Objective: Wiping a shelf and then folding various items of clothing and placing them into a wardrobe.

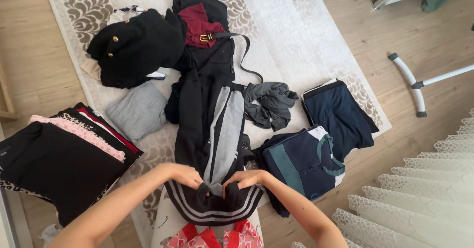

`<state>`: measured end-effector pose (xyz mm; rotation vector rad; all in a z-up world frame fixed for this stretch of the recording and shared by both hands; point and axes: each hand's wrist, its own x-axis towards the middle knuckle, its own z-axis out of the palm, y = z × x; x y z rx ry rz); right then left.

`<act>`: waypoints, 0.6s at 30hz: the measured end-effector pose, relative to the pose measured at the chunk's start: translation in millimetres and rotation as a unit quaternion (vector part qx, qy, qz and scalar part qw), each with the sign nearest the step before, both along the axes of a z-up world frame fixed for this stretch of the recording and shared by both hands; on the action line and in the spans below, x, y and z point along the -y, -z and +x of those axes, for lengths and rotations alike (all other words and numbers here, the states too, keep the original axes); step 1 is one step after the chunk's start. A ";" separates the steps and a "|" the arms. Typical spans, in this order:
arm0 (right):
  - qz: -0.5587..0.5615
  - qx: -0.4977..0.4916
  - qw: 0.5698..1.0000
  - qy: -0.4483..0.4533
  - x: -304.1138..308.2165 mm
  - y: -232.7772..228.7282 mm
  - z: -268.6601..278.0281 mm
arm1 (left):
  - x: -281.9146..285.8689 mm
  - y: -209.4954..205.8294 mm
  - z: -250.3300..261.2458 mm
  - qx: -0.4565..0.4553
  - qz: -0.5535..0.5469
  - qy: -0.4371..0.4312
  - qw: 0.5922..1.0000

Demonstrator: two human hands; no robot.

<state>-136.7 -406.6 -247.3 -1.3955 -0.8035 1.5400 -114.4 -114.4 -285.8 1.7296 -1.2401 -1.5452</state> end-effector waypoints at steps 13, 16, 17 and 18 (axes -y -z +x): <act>-0.081 0.319 0.925 -0.191 -57.4 92.3 -64.6 | -0.1 50.5 -41.2 -0.083 0.019 0.089 0.992; -0.075 0.316 0.928 -0.185 -58.4 93.6 -59.5 | 1.1 13.5 34.0 -0.181 0.090 -0.134 0.970; -0.074 0.315 0.928 -0.186 -55.6 95.5 -62.0 | 8.6 42.0 53.1 -0.181 0.091 -0.134 0.970; -0.052 0.324 0.930 -0.166 -52.9 97.2 -64.1 | 16.0 70.2 72.5 0.069 0.046 -0.364 0.928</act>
